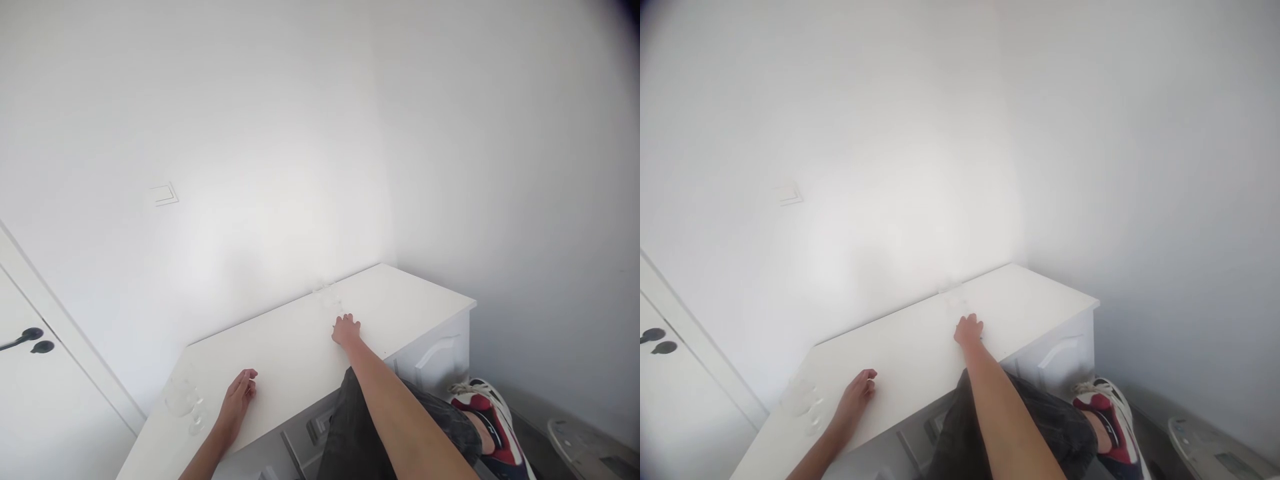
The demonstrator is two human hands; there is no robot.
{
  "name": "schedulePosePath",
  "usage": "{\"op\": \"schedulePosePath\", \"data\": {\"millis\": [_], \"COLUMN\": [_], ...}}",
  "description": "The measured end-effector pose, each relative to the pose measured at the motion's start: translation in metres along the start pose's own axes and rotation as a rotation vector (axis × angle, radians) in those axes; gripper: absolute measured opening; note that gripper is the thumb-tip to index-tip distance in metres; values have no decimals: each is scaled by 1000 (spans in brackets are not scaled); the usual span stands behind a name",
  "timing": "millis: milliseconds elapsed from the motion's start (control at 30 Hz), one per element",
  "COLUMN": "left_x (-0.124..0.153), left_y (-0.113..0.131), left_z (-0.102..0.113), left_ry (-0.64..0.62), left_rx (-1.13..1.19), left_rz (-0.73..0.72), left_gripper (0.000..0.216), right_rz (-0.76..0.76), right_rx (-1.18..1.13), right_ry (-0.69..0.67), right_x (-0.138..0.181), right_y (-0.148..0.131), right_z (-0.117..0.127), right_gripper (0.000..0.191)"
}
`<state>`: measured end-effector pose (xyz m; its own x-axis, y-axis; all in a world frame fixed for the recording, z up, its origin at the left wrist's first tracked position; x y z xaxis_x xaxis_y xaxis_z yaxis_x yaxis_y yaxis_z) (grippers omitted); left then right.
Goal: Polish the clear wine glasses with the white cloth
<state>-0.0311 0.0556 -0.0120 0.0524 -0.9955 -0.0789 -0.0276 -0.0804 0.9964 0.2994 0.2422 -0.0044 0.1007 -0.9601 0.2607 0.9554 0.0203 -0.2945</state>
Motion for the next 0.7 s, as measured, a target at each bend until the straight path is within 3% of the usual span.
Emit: {"op": "schedulePosePath", "data": {"millis": [267, 433, 600, 700], "left_x": [-3, 9, 52, 89], "left_y": [-4, 10, 23, 26], "left_z": [2, -10, -17, 5], "left_ry": [-12, 53, 260, 522], "left_rx": [24, -49, -65, 112], "left_rz": [1, -20, -143, -301], "left_gripper": [43, 46, 39, 29], "right_rz": [2, 35, 117, 244], "right_rx": [8, 20, 42, 57], "right_ry": [15, 34, 83, 154], "right_x": [3, 6, 19, 38], "right_y": [1, 0, -16, -43], "right_z": [1, 1, 3, 6], "right_gripper": [42, 40, 36, 37]}}
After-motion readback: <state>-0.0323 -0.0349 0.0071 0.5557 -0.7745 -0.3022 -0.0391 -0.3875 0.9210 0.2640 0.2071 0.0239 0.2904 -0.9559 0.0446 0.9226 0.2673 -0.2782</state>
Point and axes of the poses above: each hand's wrist, its own x-axis away from the middle knuckle, its own z-axis out of the back of the hand, y = z × x, the point moved 5 cm from there along -x, towards the middle knuckle, and after that the axes turned 14 degrees about -y, right-handed, at the moved point
